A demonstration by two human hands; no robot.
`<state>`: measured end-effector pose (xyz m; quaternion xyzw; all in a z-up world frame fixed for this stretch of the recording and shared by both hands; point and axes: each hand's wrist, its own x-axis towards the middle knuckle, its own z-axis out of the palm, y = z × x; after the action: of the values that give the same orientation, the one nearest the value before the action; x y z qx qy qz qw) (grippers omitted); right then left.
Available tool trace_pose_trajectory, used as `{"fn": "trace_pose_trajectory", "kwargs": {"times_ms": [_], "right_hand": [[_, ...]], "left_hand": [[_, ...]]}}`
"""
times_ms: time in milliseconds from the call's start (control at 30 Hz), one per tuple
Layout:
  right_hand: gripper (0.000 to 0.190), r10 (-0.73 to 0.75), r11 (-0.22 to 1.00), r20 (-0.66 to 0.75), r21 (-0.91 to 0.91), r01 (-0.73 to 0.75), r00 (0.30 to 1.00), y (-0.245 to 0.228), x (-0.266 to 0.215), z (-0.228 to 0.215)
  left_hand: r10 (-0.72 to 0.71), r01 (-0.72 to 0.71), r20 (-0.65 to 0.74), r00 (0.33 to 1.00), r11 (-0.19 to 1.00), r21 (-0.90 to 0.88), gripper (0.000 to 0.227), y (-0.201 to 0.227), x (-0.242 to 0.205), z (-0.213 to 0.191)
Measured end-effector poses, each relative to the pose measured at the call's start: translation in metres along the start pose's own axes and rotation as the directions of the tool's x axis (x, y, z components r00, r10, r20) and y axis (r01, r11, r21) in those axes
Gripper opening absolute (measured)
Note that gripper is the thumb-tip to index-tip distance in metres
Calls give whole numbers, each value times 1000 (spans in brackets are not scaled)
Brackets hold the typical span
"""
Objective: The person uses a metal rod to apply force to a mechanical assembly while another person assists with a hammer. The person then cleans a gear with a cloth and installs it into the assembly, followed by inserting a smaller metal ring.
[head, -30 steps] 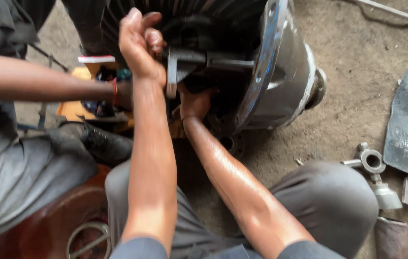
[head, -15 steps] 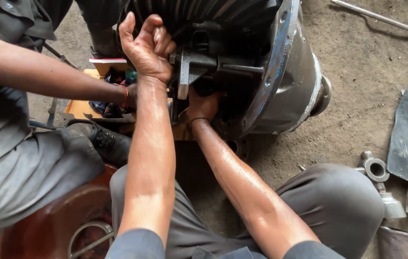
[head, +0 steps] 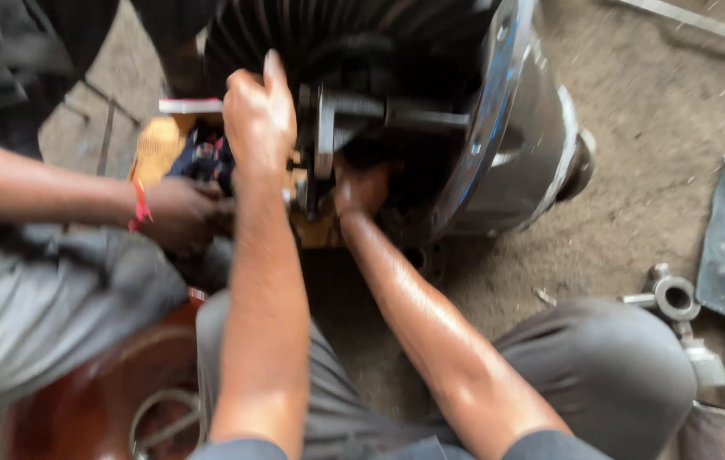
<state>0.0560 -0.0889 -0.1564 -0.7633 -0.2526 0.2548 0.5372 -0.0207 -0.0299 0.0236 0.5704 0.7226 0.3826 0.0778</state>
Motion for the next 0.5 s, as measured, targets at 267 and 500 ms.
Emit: {"fn": "trace_pose_trajectory", "kwargs": {"times_ms": [267, 500], "right_hand": [[143, 167, 986, 104, -30, -165, 980, -23, -4, -6], [142, 170, 983, 135, 50, -178, 976, -30, -8, -6]], "left_hand": [[-136, -210, 625, 769, 869, 448, 48, 14, 32, 19], [248, -346, 450, 858, 926, 150, 64, -81, 34, 41]]}}
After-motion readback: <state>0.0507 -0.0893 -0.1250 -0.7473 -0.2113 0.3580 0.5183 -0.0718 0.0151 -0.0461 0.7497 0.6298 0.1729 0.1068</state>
